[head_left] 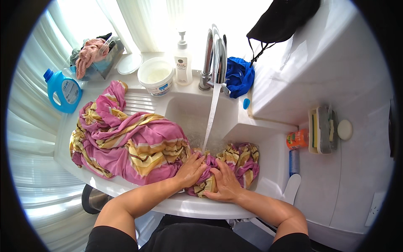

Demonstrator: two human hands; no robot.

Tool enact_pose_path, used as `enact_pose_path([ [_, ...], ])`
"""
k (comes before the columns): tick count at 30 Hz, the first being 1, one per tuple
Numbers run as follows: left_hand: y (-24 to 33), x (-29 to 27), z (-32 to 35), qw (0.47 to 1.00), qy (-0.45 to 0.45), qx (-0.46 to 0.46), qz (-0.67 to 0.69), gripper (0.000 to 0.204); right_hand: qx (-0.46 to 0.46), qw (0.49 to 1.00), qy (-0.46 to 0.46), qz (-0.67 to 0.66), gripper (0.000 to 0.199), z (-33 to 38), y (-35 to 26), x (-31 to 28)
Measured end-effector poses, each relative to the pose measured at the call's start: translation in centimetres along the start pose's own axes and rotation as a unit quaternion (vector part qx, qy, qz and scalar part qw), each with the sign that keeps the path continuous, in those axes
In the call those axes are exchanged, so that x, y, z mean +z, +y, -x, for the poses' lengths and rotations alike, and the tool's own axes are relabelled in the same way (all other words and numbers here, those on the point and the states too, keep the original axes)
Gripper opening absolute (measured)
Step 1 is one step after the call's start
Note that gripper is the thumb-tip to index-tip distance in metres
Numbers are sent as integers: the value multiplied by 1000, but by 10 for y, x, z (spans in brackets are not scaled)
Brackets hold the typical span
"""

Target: The person washes a piece of patterned pink and gold fabric in a sink by rubbing and scrubbing it with their hands in soapy water before rinsing it under a running faucet.

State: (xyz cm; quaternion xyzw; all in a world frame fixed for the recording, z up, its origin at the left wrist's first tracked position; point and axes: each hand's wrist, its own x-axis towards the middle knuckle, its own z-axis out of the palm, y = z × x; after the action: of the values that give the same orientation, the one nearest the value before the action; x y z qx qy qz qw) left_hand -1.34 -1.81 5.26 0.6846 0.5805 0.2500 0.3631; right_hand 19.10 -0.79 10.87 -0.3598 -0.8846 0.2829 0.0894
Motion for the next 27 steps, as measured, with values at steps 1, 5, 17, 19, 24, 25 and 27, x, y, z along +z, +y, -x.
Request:
enact_pose_path([
  [1,0,9,11,1000,-17,-16,11,55,-3,1000,19,22,81,3,-1,6],
  [5,-1,31,-9,988,28,37,-150,36,19,997,-46,63,85,-5,40,68],
  [17,-31,41,-96,957,-61,-252,-132,37,60,993,-11,-98,58,-73,126,87],
  [19,-37,40,-98,956,-56,-257,-133,38,151,986,-41,-65,56,-75,103,72],
  [24,-19,12,-83,970,-14,-155,-185,50,263,964,-12,-46,50,-64,60,40],
  [25,-11,4,-75,969,-20,-105,-224,54,277,958,13,-70,49,-51,58,39],
  [27,-21,-9,-60,972,-16,-44,-230,61,300,931,96,-183,34,-22,57,28],
])
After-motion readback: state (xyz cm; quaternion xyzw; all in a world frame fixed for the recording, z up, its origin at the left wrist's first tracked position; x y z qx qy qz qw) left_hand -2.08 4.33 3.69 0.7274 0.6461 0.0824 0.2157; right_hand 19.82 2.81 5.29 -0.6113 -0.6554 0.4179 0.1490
